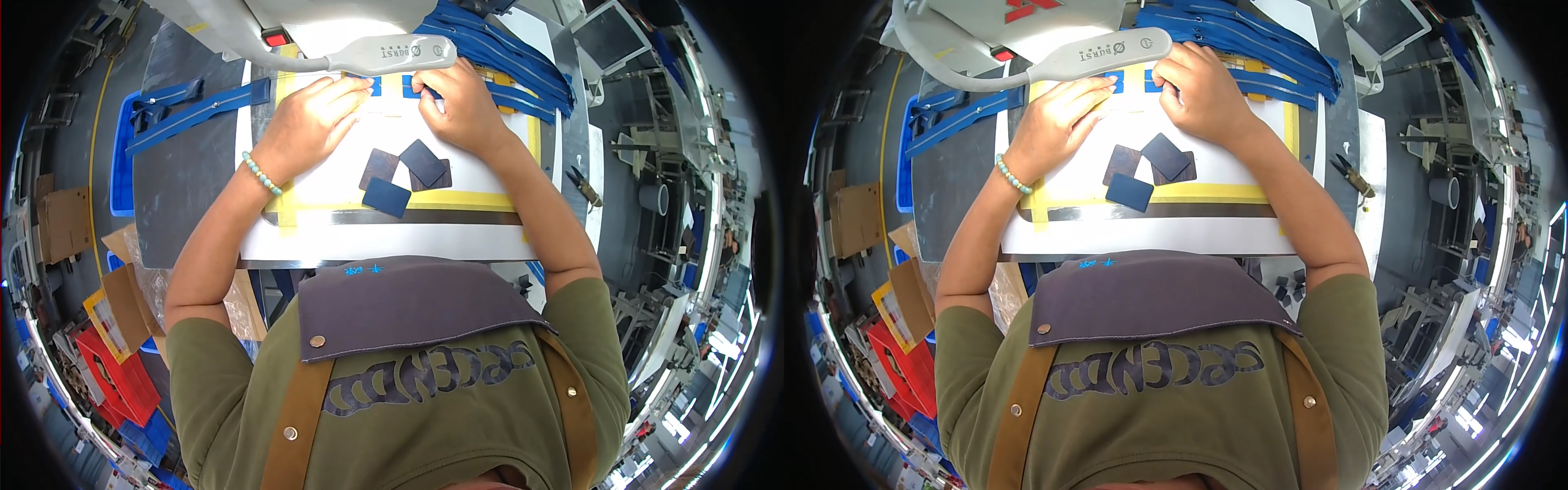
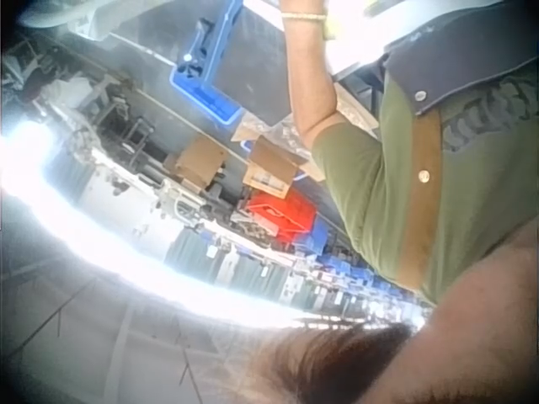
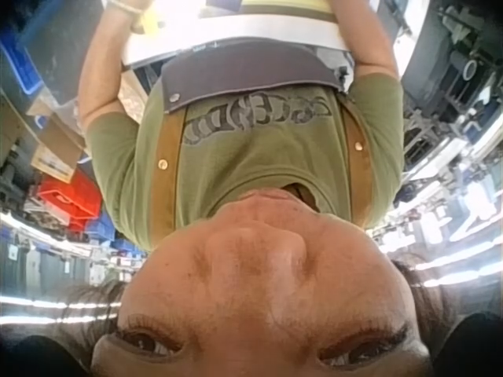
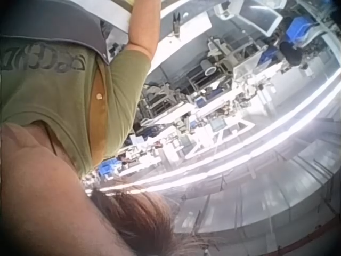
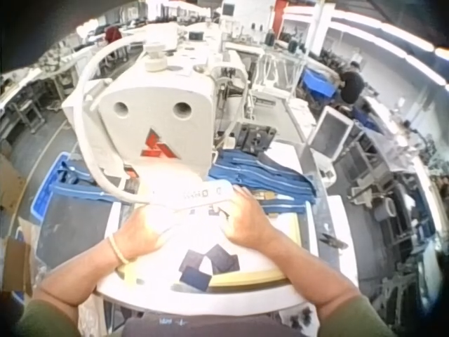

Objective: Sewing blue zippers onto small black leather rectangles using an industrial sewing machine.

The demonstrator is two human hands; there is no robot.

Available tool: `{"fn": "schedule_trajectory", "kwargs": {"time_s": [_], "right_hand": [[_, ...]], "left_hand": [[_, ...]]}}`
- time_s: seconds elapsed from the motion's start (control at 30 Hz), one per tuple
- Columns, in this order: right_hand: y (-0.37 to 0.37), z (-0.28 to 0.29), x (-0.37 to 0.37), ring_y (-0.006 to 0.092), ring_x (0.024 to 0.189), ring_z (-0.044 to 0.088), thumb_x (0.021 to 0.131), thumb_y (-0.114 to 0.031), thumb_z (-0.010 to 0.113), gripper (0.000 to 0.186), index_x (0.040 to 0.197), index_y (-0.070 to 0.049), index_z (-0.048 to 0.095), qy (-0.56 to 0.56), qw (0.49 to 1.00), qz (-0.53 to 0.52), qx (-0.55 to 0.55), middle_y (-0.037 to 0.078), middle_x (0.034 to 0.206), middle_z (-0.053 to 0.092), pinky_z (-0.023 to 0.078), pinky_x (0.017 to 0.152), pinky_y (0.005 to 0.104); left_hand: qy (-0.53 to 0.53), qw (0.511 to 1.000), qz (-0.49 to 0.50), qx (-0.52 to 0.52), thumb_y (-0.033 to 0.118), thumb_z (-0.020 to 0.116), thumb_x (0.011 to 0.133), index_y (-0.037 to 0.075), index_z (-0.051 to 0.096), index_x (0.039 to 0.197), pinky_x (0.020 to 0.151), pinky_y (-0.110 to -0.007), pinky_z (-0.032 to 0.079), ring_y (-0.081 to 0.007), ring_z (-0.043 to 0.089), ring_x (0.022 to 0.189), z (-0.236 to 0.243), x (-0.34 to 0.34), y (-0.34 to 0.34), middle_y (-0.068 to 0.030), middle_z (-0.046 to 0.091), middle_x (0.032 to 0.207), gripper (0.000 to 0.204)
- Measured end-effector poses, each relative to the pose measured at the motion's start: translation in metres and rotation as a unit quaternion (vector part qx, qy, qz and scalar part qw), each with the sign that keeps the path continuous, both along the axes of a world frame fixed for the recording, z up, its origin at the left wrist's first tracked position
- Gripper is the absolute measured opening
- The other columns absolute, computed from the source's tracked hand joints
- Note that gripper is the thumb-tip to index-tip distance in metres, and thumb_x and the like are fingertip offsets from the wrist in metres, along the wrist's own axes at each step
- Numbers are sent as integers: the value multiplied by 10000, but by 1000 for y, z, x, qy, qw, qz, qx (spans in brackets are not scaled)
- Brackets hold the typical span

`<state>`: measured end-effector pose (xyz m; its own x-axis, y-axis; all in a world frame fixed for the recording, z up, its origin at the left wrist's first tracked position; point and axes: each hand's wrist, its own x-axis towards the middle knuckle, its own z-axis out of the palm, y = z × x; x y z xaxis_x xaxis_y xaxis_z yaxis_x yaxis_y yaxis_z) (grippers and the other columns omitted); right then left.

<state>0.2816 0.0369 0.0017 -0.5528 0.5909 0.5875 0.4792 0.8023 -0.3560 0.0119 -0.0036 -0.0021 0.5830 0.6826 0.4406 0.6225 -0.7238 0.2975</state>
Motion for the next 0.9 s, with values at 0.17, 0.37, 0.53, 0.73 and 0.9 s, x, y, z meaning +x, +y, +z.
{"fn": "schedule_trajectory", "kwargs": {"time_s": [0.17,0.37,0.53,0.73,0.9], "right_hand": [[1,-1,1,288,853,558,741,24,577,113,816,-61,581,-12,1000,3,-8,86,880,581,431,786,412],[2,-2,1,283,868,561,754,31,569,109,815,-58,589,-7,1000,9,-23,87,879,579,432,795,406],[2,-5,5,283,880,570,761,43,585,124,840,-48,613,-2,999,17,-43,86,899,600,446,821,405],[4,-7,6,289,902,579,768,52,612,138,878,-28,638,-4,996,21,-85,89,929,621,469,839,424],[-1,3,-3,305,996,596,793,16,632,266,1041,-45,709,-14,1000,5,-4,102,1051,659,483,908,438]], "left_hand": [[-8,1000,-2,-14,73,720,926,15,750,1181,984,-370,550,-253,710,1124,0,1,3,-79,748,1256,263],[2,1000,-5,15,82,732,919,13,752,1172,952,-363,558,-248,722,1082,1,2,1,-91,751,1244,263],[28,998,-5,48,94,745,905,18,746,1154,933,-372,565,-255,723,1046,4,3,0,-93,748,1223,260],[29,999,-6,42,99,757,883,19,729,1158,922,-376,569,-265,715,1039,3,1,1,-98,741,1202,288],[2,998,-18,61,105,729,896,-11,707,1082,928,-376,573,-272,694,1015,4,0,1,-103,711,1139,220]]}}
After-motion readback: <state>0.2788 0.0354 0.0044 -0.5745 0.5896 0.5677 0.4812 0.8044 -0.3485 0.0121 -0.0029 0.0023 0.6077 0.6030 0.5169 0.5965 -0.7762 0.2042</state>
